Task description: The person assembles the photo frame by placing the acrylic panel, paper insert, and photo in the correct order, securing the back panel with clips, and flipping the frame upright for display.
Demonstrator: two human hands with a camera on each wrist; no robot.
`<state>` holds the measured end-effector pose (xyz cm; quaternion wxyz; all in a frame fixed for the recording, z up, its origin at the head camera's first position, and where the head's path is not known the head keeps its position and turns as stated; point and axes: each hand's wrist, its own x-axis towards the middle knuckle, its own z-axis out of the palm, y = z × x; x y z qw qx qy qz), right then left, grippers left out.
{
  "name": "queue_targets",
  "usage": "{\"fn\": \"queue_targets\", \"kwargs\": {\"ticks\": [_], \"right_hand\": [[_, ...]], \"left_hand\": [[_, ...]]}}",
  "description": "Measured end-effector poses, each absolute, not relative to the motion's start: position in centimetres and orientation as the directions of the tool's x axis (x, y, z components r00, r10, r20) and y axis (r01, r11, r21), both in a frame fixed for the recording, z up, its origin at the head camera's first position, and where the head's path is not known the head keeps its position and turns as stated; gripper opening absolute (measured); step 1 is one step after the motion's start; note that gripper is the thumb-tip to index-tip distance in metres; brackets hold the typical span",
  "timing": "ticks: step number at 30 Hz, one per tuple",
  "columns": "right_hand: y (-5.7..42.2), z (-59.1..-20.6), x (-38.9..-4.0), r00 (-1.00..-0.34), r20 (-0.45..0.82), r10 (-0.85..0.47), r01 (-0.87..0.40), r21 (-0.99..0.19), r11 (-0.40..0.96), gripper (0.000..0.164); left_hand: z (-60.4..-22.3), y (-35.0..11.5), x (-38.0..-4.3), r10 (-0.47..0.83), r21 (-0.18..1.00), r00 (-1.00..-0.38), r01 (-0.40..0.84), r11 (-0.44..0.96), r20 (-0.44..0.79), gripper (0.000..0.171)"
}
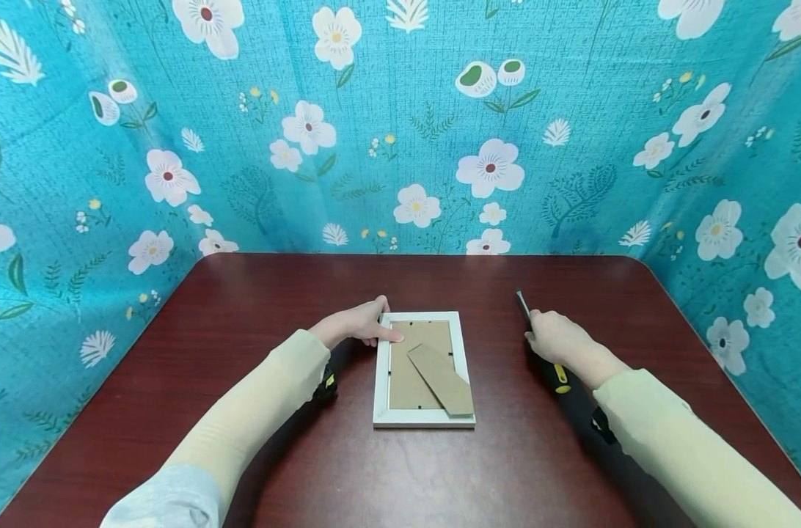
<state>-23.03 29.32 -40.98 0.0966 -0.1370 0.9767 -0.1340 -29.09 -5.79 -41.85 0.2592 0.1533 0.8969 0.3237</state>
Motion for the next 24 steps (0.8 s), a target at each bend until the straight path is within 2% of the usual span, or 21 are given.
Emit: {"fn": "queue_targets", "kwargs": {"ticks": [5, 13, 24], "right_hand": [[29.68, -41.63, -23.13, -0.946, -0.165, -0.279, -0.229, -0.269, 0.936, 0.024], [29.85, -41.82, -23.43, -0.950, -0.179, -0.257, -0.214, -0.229, 0.950, 0.053], [29.63, -41.50, -23.30, -0.953, -0.205, -0.221, -0.200, -0.121, 0.972, 0.057]], "left_hand": [[-41.82, -5.74, -29.02, 0.442, 0.654, -0.817, 0.109, 0.748, -0.370, 0.049], [-41.72, -5.80, -29.11, 0.444, 0.661, -0.819, 0.109, 0.742, -0.363, 0.049], [-41.92, -5.82, -29.12, 0.442, 0.663, -0.821, 0.107, 0.741, -0.362, 0.049]]}}
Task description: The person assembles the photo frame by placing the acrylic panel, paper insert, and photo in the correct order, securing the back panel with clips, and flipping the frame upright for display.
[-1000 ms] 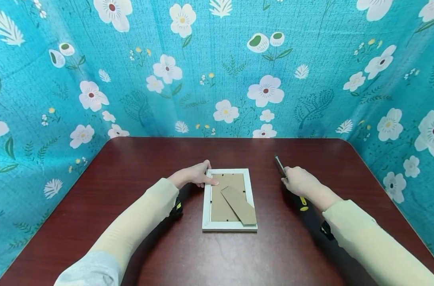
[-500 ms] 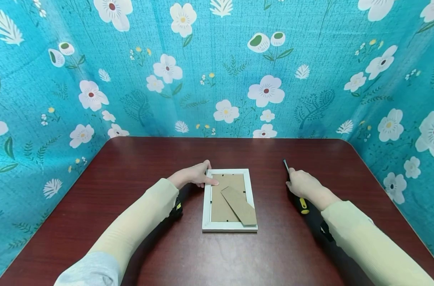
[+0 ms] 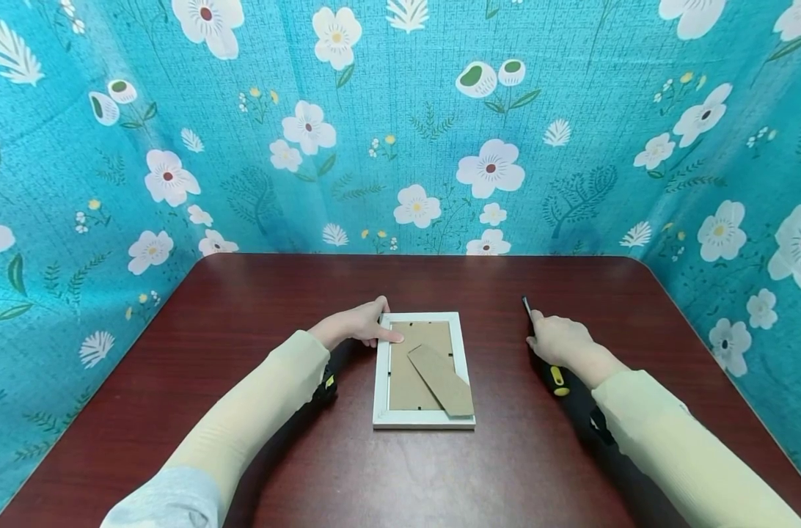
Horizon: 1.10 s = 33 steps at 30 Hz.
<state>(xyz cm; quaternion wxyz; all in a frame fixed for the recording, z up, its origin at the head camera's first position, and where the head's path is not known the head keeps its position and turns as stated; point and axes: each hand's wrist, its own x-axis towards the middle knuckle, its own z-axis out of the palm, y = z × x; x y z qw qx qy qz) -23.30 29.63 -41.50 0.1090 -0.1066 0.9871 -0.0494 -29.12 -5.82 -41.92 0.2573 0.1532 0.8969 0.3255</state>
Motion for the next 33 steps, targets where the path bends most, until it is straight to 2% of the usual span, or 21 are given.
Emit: {"fn": "queue_targets", "kwargs": {"ticks": [7, 10, 13, 16, 19, 26, 33], "right_hand": [[29.7, -40.6, -23.0, -0.954, -0.231, -0.189, -0.168, -0.110, 0.980, 0.059], [29.6, -39.9, -22.8, -0.969, -0.168, -0.179, -0.168, -0.078, 0.983, 0.053], [29.0, -39.1, -22.8, -0.980, -0.052, -0.191, -0.188, -0.051, 0.981, 0.047], [27.7, -38.5, -22.9, -0.979, 0.015, -0.203, -0.204, -0.067, 0.977, 0.047], [26.1, -38.6, -23.1, -0.977, 0.024, -0.214, -0.215, -0.101, 0.971, 0.053], [21.7, -39.8, -23.7, -0.963, -0.067, -0.262, -0.242, -0.218, 0.945, 0.061], [18.8, -40.7, -24.7, -0.929, -0.256, -0.268, -0.150, -0.400, 0.904, 0.075]], "left_hand": [[-41.6, -5.7, -29.0, 0.440, 0.663, -0.821, 0.104, 0.742, -0.364, 0.050], [-41.5, -5.8, -28.9, 0.438, 0.665, -0.820, 0.098, 0.741, -0.368, 0.050], [-41.5, -5.8, -28.9, 0.436, 0.663, -0.821, 0.096, 0.742, -0.368, 0.050], [-41.5, -5.8, -28.8, 0.437, 0.659, -0.823, 0.104, 0.745, -0.364, 0.049], [-41.7, -5.8, -28.8, 0.444, 0.658, -0.821, 0.115, 0.744, -0.358, 0.049], [-41.6, -5.8, -28.6, 0.434, 0.675, -0.825, 0.090, 0.733, -0.362, 0.048], [-41.6, -5.8, -28.6, 0.434, 0.671, -0.826, 0.094, 0.735, -0.360, 0.048]]}}
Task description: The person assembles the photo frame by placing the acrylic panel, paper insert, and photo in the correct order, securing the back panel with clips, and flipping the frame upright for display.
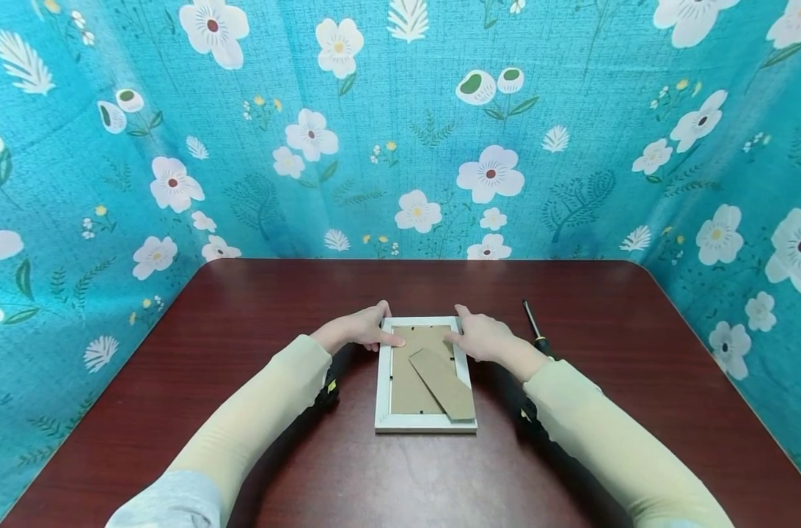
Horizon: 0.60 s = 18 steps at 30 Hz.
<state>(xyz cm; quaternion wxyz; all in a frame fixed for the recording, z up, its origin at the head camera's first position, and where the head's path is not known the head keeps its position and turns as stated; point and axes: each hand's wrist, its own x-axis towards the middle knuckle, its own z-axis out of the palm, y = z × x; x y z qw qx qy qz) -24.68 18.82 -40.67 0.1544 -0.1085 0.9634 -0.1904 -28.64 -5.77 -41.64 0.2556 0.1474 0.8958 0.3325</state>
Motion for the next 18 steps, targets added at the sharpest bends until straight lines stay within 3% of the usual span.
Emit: {"fn": "queue_targets", "kwargs": {"ticks": [6, 18], "right_hand": [[18.3, -41.7, -25.4, -0.920, -0.289, -0.266, -0.127, -0.422, 0.898, 0.077], [18.3, -42.6, -25.7, -0.894, -0.316, -0.318, -0.137, -0.483, 0.865, 0.058]], "left_hand": [[-41.7, -5.7, -28.7, 0.440, 0.663, -0.825, 0.111, 0.740, -0.354, 0.049], [-42.0, -5.9, -28.8, 0.440, 0.670, -0.829, 0.110, 0.734, -0.345, 0.049]]}}
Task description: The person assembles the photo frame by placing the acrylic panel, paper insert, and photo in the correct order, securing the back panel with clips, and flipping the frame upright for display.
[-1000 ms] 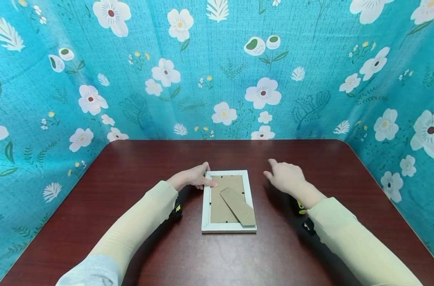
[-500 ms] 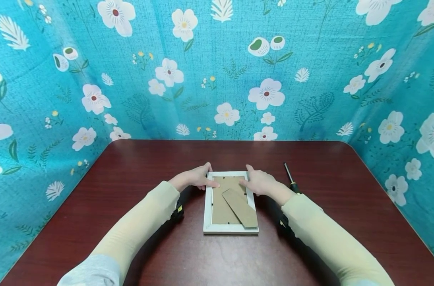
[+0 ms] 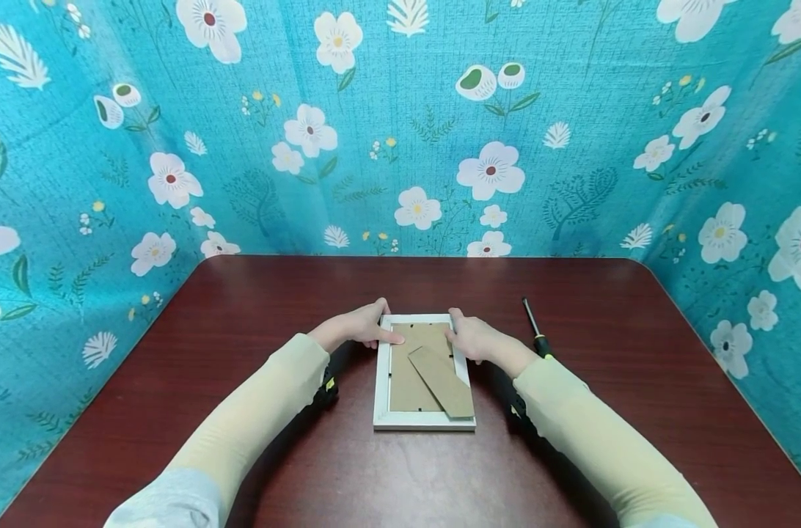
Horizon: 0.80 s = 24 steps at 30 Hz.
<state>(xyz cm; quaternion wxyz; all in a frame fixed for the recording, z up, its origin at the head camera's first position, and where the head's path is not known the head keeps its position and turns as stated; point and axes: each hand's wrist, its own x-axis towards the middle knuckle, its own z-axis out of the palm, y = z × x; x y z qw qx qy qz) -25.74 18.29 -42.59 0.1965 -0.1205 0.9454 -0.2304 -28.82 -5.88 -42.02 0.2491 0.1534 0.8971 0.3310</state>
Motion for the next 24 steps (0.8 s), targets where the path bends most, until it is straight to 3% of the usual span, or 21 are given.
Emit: {"fn": "queue_targets", "kwargs": {"ticks": [12, 24], "right_hand": [[18.5, -42.2, -25.4, -0.886, -0.327, -0.328, -0.141, -0.484, 0.864, 0.053], [18.4, -42.6, -25.1, -0.895, -0.302, -0.329, -0.139, -0.512, 0.848, 0.049]], "left_hand": [[-42.3, -6.1, -29.3, 0.477, 0.705, -0.818, 0.131, 0.697, -0.320, 0.050], [-42.7, -7.4, -27.9, 0.469, 0.810, -0.836, 0.052, 0.584, -0.285, 0.066]]}}
